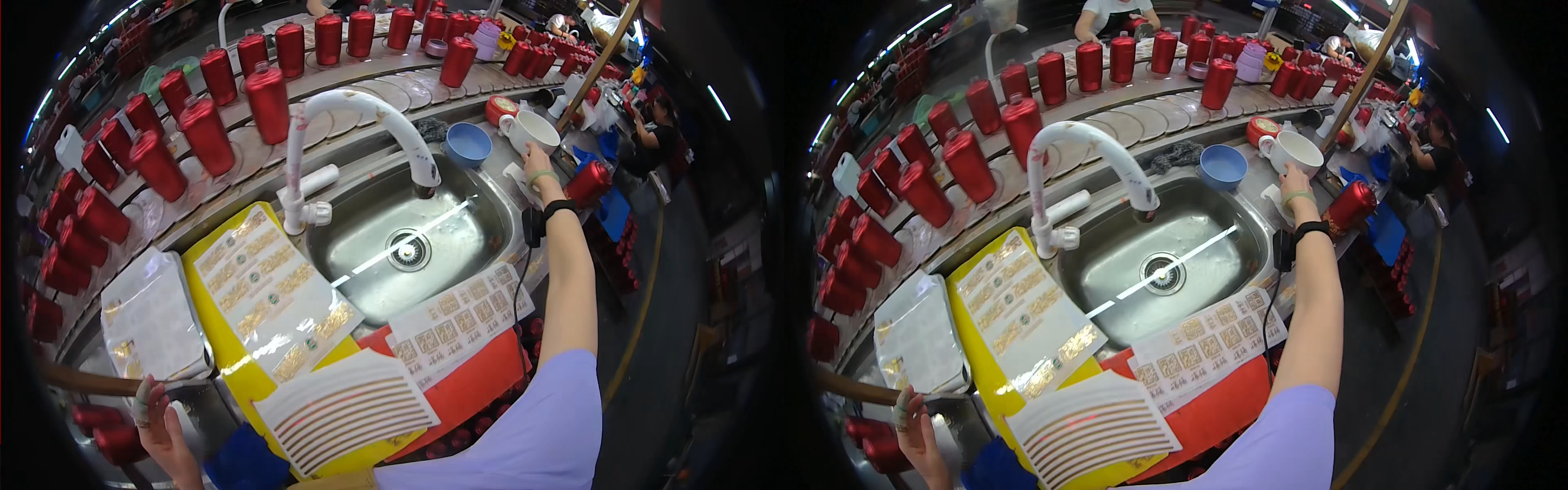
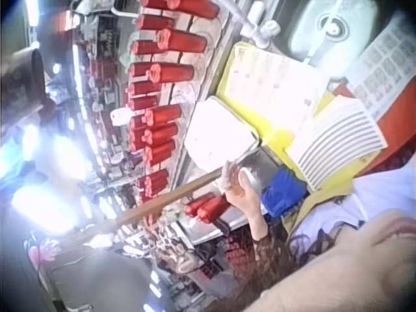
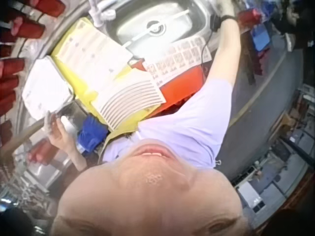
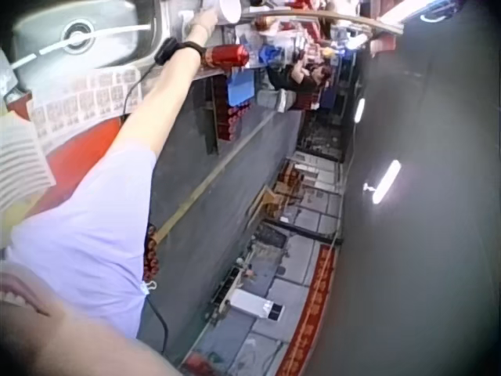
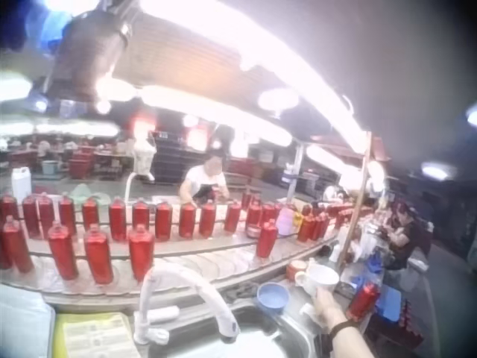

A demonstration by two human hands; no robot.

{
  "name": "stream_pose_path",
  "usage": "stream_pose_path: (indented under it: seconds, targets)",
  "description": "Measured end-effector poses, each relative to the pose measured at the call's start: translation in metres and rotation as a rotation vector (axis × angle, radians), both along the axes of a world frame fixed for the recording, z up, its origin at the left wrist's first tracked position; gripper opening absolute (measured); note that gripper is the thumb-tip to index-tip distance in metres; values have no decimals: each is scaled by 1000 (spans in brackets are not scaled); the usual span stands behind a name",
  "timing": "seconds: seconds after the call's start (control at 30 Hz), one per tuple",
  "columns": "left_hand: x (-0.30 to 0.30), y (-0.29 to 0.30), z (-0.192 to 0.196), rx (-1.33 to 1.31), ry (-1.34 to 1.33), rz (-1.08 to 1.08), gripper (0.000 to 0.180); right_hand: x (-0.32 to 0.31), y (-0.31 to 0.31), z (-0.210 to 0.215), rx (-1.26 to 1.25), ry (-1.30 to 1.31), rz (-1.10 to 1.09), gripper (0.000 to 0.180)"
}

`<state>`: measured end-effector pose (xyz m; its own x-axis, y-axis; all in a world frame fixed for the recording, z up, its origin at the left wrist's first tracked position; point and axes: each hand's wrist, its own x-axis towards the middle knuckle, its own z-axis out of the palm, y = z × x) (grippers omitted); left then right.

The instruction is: Applying decorative labels and smoothing them onto red liquor bottles at a factory workstation.

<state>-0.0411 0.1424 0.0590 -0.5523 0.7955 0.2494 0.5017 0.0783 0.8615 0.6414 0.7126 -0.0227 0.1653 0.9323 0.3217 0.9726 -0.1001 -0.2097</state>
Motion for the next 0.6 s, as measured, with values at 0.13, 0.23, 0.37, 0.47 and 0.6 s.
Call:
stream_pose_path:
  seconds: [0.13,0.23,0.37,0.47,0.6]
  targets:
    - [-3,-20,8,70,-18,-43,47,-36,-26,22,75,147,268,27]
    - [-3,-40,12,97,-12,-33,45,-91,-48,32,-70,156,404,35]
    - [-4,-59,20,109,-7,29,44,-147,-60,24,-324,-4,373,70]
    - [-7,-73,27,149,-16,47,44,-131,-51,16,-359,-129,289,60]
    - [-13,-97,34,189,28,85,43,-165,-83,28,-320,-271,196,25]
